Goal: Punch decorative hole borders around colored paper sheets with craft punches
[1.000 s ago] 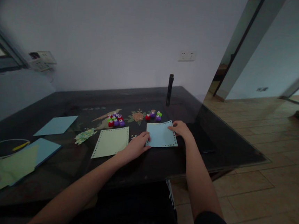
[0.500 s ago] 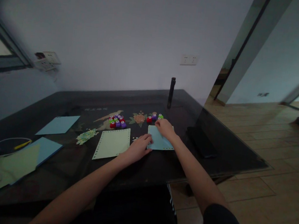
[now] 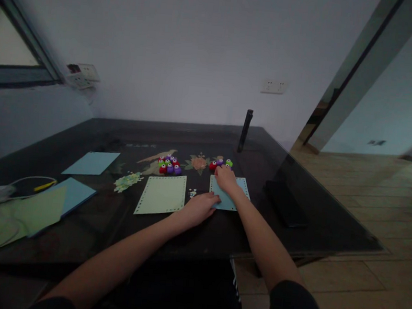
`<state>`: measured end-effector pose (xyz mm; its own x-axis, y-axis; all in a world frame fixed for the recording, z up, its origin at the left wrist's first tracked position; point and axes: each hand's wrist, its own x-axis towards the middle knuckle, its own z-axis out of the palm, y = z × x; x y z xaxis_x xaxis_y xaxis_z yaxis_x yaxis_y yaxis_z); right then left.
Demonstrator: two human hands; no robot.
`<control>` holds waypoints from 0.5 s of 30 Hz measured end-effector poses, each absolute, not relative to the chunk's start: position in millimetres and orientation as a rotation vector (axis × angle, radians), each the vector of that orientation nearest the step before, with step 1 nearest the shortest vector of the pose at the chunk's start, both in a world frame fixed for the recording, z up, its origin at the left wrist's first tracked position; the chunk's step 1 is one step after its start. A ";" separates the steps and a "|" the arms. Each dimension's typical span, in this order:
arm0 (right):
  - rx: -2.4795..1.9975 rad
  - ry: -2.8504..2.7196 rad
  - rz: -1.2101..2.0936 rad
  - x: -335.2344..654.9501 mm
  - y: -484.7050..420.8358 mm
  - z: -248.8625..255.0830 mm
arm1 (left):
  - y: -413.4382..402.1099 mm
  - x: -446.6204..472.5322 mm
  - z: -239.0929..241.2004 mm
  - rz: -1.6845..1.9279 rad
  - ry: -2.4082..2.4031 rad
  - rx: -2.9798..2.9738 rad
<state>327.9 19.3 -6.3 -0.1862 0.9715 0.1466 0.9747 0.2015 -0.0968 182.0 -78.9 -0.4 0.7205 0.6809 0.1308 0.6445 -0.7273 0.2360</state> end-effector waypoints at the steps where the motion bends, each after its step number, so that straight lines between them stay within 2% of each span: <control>1: -1.877 -2.288 -0.019 328.2 19.3 -6.4 | -78.8 181.8 -0.5 0.317 1.063 2.758; 6: -1.816 -2.243 0.047 331.7 21.1 -5.9 | -79.5 182.7 -1.7 0.353 1.029 2.801; 10: -1.676 -2.228 0.109 330.2 21.7 4.7 | -80.6 172.8 17.2 0.449 1.032 2.784; 15: -1.466 -2.285 0.247 301.3 14.9 24.9 | -59.6 108.3 41.6 0.525 1.112 2.675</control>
<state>301.3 14.9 24.9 -0.3609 0.8998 0.2453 0.8267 0.4303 -0.3624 108.3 -59.6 41.6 0.6546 0.7145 0.2471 0.6445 -0.6982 0.3115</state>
